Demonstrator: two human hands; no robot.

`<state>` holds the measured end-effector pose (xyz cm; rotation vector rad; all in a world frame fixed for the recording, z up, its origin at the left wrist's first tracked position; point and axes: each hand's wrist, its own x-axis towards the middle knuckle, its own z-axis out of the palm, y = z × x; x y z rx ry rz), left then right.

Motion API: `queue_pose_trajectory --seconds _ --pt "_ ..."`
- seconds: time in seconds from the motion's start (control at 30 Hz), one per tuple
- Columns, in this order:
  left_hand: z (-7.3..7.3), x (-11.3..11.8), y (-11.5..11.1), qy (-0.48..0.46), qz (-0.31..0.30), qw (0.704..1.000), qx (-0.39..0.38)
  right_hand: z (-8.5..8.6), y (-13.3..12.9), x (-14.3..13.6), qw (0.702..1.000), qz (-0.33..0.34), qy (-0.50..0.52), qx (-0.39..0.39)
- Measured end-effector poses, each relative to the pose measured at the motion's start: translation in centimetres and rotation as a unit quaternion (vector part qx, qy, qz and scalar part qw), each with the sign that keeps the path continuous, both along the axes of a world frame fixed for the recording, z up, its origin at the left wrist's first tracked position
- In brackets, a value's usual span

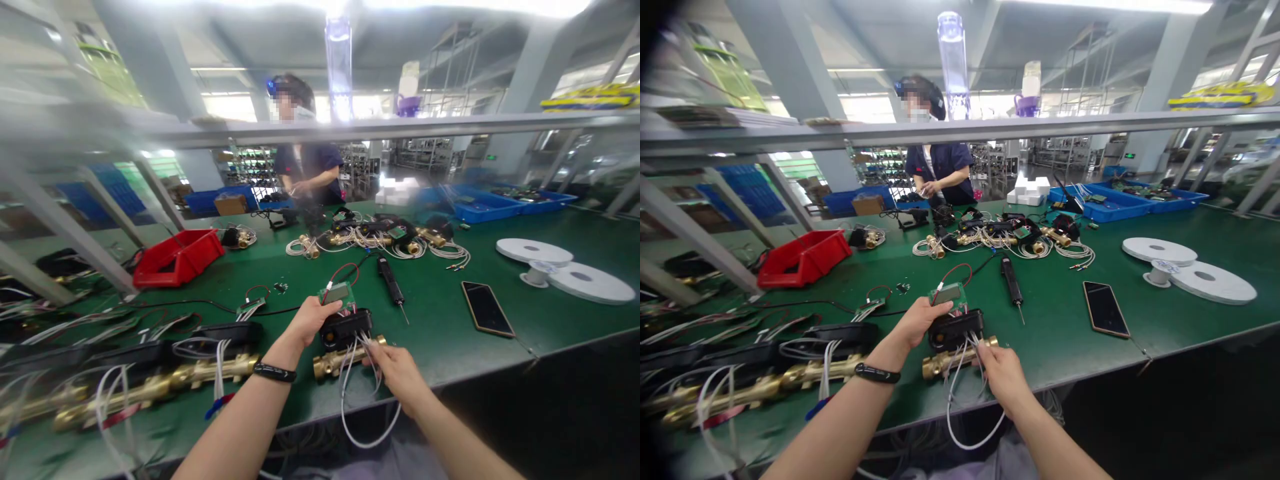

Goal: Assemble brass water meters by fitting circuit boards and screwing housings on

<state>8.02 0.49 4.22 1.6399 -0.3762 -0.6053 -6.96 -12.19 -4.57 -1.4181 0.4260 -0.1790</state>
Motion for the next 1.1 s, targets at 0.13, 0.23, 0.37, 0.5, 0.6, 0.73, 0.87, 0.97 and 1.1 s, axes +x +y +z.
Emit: queue_pose_trajectory --seconds 0.13,0.23,0.37,0.5,0.6,0.73,0.87,0.97,1.1 --pt "0.2 -0.5 0.3 0.007 0.004 1.0 -0.009 0.8 0.7 0.2 0.988 0.005 0.052 0.144" --pt "0.1 -0.7 0.4 0.009 0.013 1.0 -0.019 0.7 1.3 0.3 0.973 -0.002 0.072 0.221" --pt "0.5 -1.0 0.4 0.014 0.013 0.999 -0.037 0.1 2.2 0.9 0.966 -0.012 0.068 0.25" --pt "1.2 -1.6 0.5 0.027 -0.001 0.998 -0.055 0.0 2.7 1.3 0.974 -0.018 0.044 0.222" --pt "1.6 -2.3 0.8 0.036 -0.009 0.997 -0.07 0.1 2.7 1.1 0.984 -0.029 0.024 0.172" --pt "1.7 -3.6 1.1 0.028 -0.001 0.993 -0.115 0.1 2.3 0.0 0.997 -0.006 -0.006 0.073" --pt "1.2 -4.8 1.1 0.019 0.005 0.988 -0.156 1.0 0.1 -1.6 0.996 0.049 -0.026 -0.064" --pt "0.6 -5.6 0.9 0.001 0.012 0.985 -0.171 3.6 -3.1 -2.5 0.981 0.065 -0.028 -0.183" --pt "0.4 -6.4 0.6 -0.064 0.008 0.984 -0.167 8.8 -5.7 -1.9 0.953 0.017 -0.082 -0.291"
